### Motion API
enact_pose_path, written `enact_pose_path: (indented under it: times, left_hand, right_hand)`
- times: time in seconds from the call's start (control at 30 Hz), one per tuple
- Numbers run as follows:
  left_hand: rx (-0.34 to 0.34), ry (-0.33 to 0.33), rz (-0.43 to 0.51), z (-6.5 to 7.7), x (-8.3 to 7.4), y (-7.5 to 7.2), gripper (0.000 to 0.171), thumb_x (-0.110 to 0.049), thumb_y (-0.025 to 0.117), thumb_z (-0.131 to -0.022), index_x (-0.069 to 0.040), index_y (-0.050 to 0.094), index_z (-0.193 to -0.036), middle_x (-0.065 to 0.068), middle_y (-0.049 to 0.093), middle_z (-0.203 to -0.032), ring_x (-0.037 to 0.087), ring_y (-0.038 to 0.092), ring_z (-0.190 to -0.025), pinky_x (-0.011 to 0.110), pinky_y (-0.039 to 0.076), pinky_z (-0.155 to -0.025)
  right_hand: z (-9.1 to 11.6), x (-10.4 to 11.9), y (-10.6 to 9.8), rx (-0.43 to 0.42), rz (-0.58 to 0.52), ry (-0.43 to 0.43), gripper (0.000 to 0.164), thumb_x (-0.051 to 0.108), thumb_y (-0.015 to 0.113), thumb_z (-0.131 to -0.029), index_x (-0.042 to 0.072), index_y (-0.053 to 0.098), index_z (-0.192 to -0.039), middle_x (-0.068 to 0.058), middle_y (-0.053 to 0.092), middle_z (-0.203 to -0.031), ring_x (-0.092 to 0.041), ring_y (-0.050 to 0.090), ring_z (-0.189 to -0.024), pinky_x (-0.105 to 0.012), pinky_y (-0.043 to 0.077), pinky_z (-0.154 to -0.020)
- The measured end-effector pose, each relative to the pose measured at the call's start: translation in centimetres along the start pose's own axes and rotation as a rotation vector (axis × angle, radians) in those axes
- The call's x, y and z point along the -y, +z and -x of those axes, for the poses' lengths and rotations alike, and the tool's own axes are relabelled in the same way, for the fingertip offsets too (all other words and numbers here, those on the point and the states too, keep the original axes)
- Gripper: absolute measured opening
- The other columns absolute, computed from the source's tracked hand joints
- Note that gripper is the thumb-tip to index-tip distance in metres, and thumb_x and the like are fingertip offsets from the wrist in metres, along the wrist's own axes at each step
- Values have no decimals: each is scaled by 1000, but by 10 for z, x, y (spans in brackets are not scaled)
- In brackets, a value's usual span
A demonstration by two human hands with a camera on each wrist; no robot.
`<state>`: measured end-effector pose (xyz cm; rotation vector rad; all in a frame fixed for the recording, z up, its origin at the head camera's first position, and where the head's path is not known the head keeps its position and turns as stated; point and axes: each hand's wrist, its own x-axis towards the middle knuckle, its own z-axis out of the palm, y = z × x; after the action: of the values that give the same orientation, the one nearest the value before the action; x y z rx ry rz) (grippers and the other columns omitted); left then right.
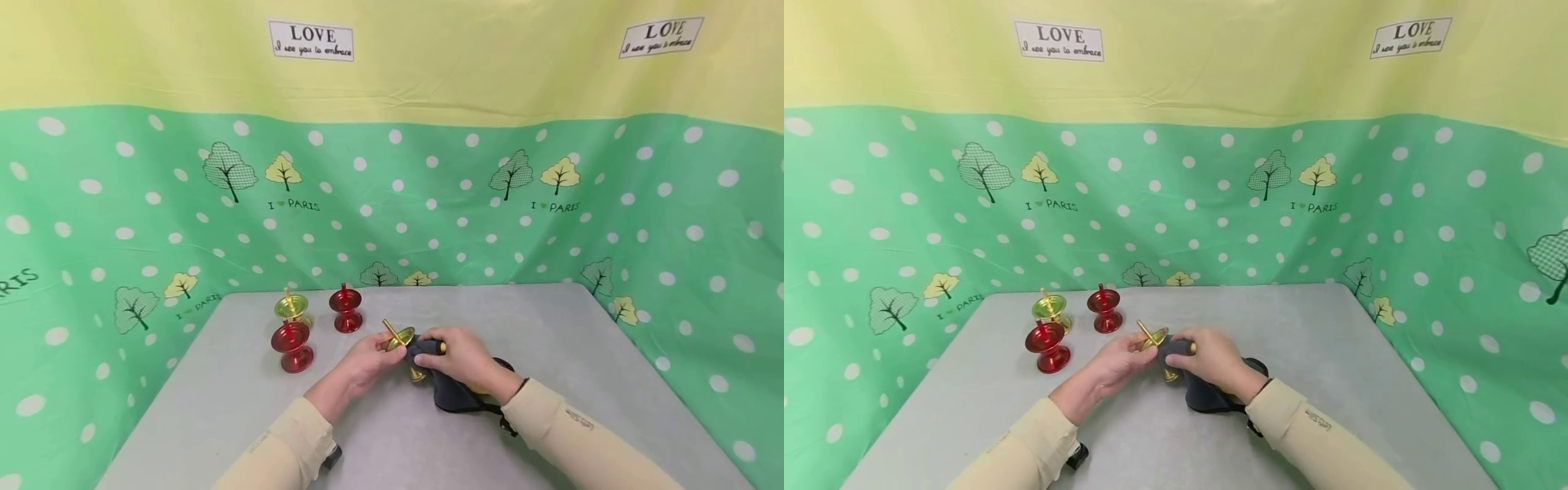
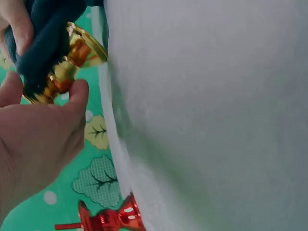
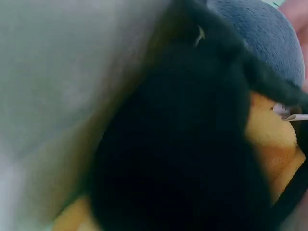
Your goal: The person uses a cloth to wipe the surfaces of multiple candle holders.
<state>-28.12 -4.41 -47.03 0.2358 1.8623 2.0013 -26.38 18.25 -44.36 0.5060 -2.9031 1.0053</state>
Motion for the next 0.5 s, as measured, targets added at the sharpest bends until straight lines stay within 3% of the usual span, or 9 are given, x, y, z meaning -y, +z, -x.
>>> enact_pose_path:
  times: [0.07, 0.17, 0.3, 0.4, 0.5]
  left_hand:
    - [-39, -11, 13, 1, 0, 2, 56, -14, 71, -104, 14, 51, -147, 17, 73, -131, 8, 69, -103, 33, 58, -103]
    - [-152, -38, 1, 0, 2, 9, 59, -26, 76, -102, 13, 57, -143, 22, 72, -134, 11, 71, -105, 44, 56, -109]
    - [-272, -78, -1, -3, 3, 17, 67, -39, 81, -97, 11, 61, -138, 24, 71, -134, 18, 72, -111, 46, 57, -109]
    - [-313, -94, 23, -7, 3, 19, 68, -43, 81, -96, 8, 64, -137, 23, 71, -134, 20, 72, -113, 41, 58, -106]
    - [-291, -94, 55, -10, 4, 17, 64, -42, 78, -99, 7, 64, -139, 21, 72, -134, 17, 73, -110, 37, 59, -102]
  right_hand:
    - [1, 1, 4, -8, 11, 4, 35, 41, 85, -92, 24, 78, -121, -1, 78, -121, -16, 73, -102, -39, 62, -84]
    - [3, 4, 10, -50, 55, -18, 35, 42, 85, -92, 23, 78, -121, -1, 79, -116, -17, 75, -98, -37, 62, -80]
    - [6, 9, 20, -119, 134, -65, 32, 43, 84, -92, 22, 77, -116, 1, 80, -102, -14, 73, -83, -30, 55, -66]
    - [6, 15, 24, -151, 145, -73, 28, 43, 83, -93, 21, 75, -110, 1, 77, -89, -10, 64, -68, -26, 45, -56]
    - [5, 17, 27, -155, 118, -49, 26, 42, 82, -95, 20, 73, -105, 3, 70, -78, -7, 54, -59, -25, 38, -52]
